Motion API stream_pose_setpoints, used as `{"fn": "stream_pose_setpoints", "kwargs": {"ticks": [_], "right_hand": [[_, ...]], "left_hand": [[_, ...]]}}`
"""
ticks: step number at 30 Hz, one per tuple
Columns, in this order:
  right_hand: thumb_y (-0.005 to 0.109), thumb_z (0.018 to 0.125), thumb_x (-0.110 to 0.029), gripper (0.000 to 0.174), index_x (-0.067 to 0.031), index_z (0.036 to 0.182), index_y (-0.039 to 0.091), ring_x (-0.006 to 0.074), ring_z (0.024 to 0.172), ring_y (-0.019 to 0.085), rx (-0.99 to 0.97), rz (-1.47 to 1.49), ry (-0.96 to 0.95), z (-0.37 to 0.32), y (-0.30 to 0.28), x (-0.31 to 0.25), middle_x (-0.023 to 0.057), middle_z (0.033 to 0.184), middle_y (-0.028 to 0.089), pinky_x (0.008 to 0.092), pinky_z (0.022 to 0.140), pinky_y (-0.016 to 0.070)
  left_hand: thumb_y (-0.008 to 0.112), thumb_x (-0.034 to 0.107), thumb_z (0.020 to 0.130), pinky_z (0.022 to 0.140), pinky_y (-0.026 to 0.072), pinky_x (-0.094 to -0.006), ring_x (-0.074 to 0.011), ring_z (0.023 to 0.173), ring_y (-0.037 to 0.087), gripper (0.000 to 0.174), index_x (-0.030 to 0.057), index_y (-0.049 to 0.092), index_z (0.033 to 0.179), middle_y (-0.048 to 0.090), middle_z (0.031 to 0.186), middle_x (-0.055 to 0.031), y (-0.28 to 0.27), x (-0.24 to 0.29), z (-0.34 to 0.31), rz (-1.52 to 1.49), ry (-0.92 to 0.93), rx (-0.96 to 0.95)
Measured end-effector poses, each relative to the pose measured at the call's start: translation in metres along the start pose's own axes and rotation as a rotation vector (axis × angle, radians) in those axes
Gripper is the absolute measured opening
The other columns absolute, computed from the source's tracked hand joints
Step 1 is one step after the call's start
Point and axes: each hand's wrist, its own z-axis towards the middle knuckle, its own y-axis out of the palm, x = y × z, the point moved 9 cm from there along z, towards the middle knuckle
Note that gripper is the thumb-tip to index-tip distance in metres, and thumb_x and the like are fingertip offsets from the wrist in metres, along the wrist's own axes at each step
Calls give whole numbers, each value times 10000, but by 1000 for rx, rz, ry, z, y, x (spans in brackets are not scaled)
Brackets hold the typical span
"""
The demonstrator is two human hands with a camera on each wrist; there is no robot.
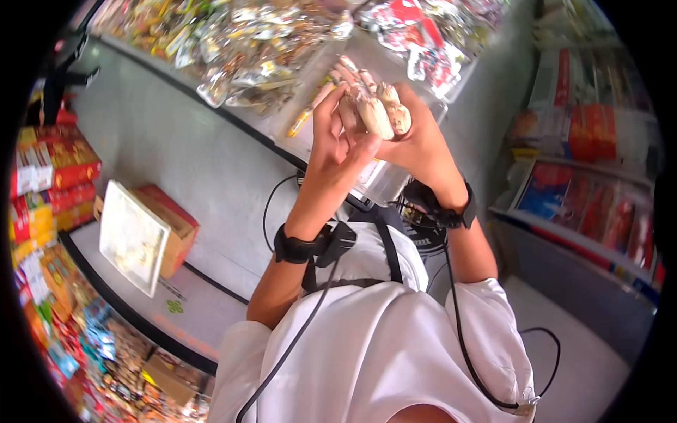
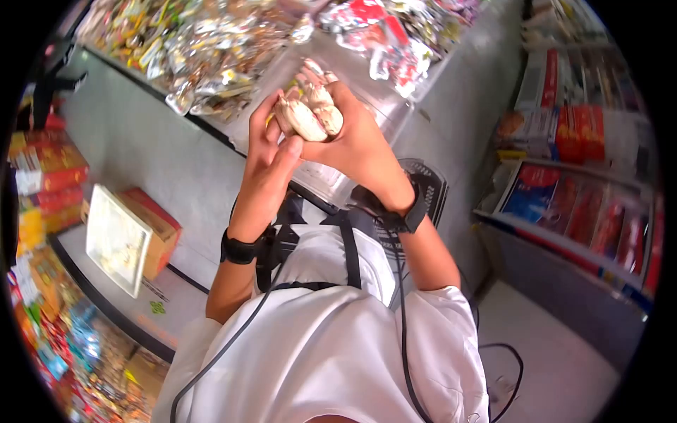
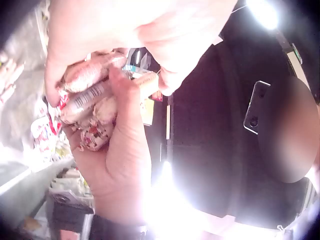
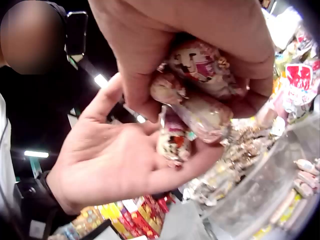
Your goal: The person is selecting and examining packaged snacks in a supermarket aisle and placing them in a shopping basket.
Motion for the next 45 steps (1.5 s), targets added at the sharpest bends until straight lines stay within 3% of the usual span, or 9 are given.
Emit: {"fn": "stream_pose_setpoints", "kwargs": {"ticks": [4, 5, 8, 11, 15, 23, 30, 43, 45], "right_hand": [[774, 716, -156, 549, 11, 1096, 415, 195, 841, 621, 248, 44, 57, -57, -54, 2, 155, 930, 618, 325, 744, 502], [800, 714, -151, 596, -18, 1165, 433, 123, 905, 540, 251, 41, 126, -72, -64, 7, 92, 991, 581, 294, 773, 490], [790, 732, -172, 580, -4, 1168, 446, 137, 907, 551, 306, 17, 218, -117, -101, 15, 100, 993, 581, 293, 779, 490], [783, 756, -181, 555, 8, 1172, 468, 139, 903, 563, 396, 83, 199, -164, -135, 38, 90, 1006, 588, 283, 777, 487], [724, 837, -193, 470, 18, 1185, 488, 90, 889, 577, 579, 796, 259, -222, -162, 90, 45, 995, 603, 233, 753, 480], [645, 849, -101, 357, 6, 1154, 493, 114, 871, 619, 714, 939, 173, -317, -217, 119, 83, 1026, 630, 248, 704, 512], [650, 828, -96, 345, -23, 1127, 494, 91, 772, 580, 905, 867, 193, -368, -250, 139, 47, 944, 591, 229, 615, 470], [586, 879, -134, 385, -9, 1225, 472, 150, 849, 612, 1180, 832, 145, -449, -301, 158, 118, 1010, 626, 266, 739, 511], [581, 895, -157, 383, -8, 1230, 471, 135, 814, 604, 1273, 750, 157, -471, -315, 167, 114, 1011, 623, 249, 687, 503]], "left_hand": [[563, 92, 933, 929, 436, -299, -178, 1174, 475, 634, 138, 197, 1449, 451, 1302, -120, 57, -33, 0, -207, -205, -69], [544, 103, 944, 865, 465, -290, -167, 1100, 510, 602, 153, 213, 1444, 473, 1263, -108, 72, -41, -2, -179, -209, -103], [485, 106, 954, 803, 489, -308, -173, 1023, 540, 557, 166, 224, 1442, 484, 1224, -102, 115, -69, -14, -201, -375, -149], [440, 140, 942, 977, 451, -386, -222, 1176, 500, 503, 165, 295, 1423, 434, 1324, -95, 157, -100, -29, -215, -439, -212], [421, 242, 912, 973, 438, -588, -302, 1262, 449, 578, 198, 251, 1463, 416, 1376, -99, 203, -135, -52, -325, -635, -266], [440, 245, 914, 923, 473, -588, -328, 1223, 473, 572, 182, 244, 1448, 462, 1281, -166, 278, -206, -90, -261, -826, -387], [547, 174, 956, 897, 489, -557, -203, 982, 557, 320, 187, 410, 1244, 534, 1060, -45, 310, -243, -100, -120, -836, -365], [478, 223, 995, 895, 502, -495, -158, 942, 548, 332, 171, 386, 1310, 499, 1029, -43, 376, -298, -103, 67, -881, -585], [418, 268, 1015, 863, 512, -411, -149, 930, 534, 361, 183, 380, 1364, 483, 1018, -27, 384, -317, -79, 616, -432, -821]]}}
